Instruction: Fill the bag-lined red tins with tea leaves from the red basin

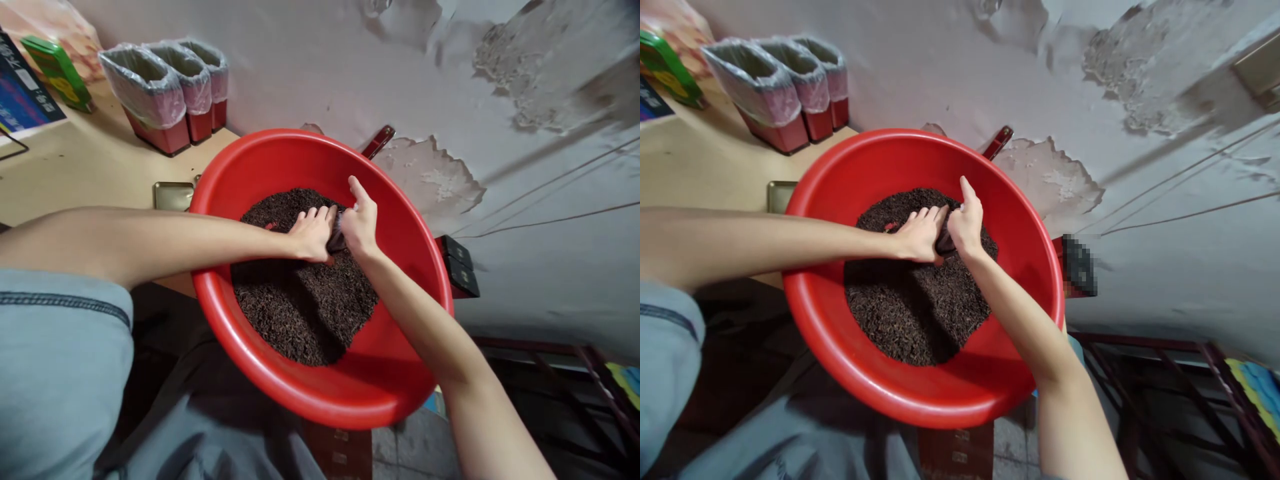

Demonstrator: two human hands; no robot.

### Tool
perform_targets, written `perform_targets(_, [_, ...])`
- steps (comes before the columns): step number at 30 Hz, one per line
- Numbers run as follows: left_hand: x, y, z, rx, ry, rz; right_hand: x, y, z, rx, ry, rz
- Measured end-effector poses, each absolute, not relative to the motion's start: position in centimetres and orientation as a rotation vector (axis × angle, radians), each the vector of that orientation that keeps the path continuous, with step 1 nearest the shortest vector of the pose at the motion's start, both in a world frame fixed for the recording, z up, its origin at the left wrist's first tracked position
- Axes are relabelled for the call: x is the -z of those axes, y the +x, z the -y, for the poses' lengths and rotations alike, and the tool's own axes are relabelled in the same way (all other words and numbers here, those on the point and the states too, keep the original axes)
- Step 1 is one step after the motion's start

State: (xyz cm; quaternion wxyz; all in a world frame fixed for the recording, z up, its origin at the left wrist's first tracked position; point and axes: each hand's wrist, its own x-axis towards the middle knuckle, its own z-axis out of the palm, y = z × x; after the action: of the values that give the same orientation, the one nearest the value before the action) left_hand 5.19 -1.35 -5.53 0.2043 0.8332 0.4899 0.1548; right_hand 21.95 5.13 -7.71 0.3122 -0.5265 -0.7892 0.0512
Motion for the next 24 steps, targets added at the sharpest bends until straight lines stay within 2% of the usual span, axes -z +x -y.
perform_targets(6, [2.7, 2.5, -3.7, -0.023, 2.654, -0.799, 4.9, 21.9, -1.2, -0.159, -1.125, 2.575])
perform_targets(8, [1.7, 2.0, -4.0, -0.034, 2.648, -0.857, 4.5, 21.6, -0.6, -0.116, -1.042, 2.629])
perform_targets(11, [1.3, 1.6, -2.5, -0.229, 2.523, -1.223, 4.7, 21.8, -1.1, -0.087, -1.057, 2.59])
perform_targets(13, [2.0, 1.9, -0.6, -0.24, 2.408, -1.392, 5.2, 22.2, -1.9, -0.095, -1.106, 2.517])
perform_targets(16, [3.9, 3.4, 2.6, -0.132, 2.23, -1.383, 6.2, 22.2, -2.7, -0.168, -1.172, 2.375])
perform_targets(19, [5.5, 4.7, 3.7, -0.257, 2.079, -1.405, 6.9, 21.4, -2.8, -0.28, -1.231, 2.259])
perform_targets(21, [6.0, 4.8, 2.7, -0.316, 2.098, -1.345, 7.0, 20.9, -2.6, -0.338, -1.275, 2.221])
perform_targets(24, [5.5, 3.9, -0.8, -0.219, 2.274, -1.113, 6.6, 20.9, -2.2, -0.351, -1.324, 2.24])
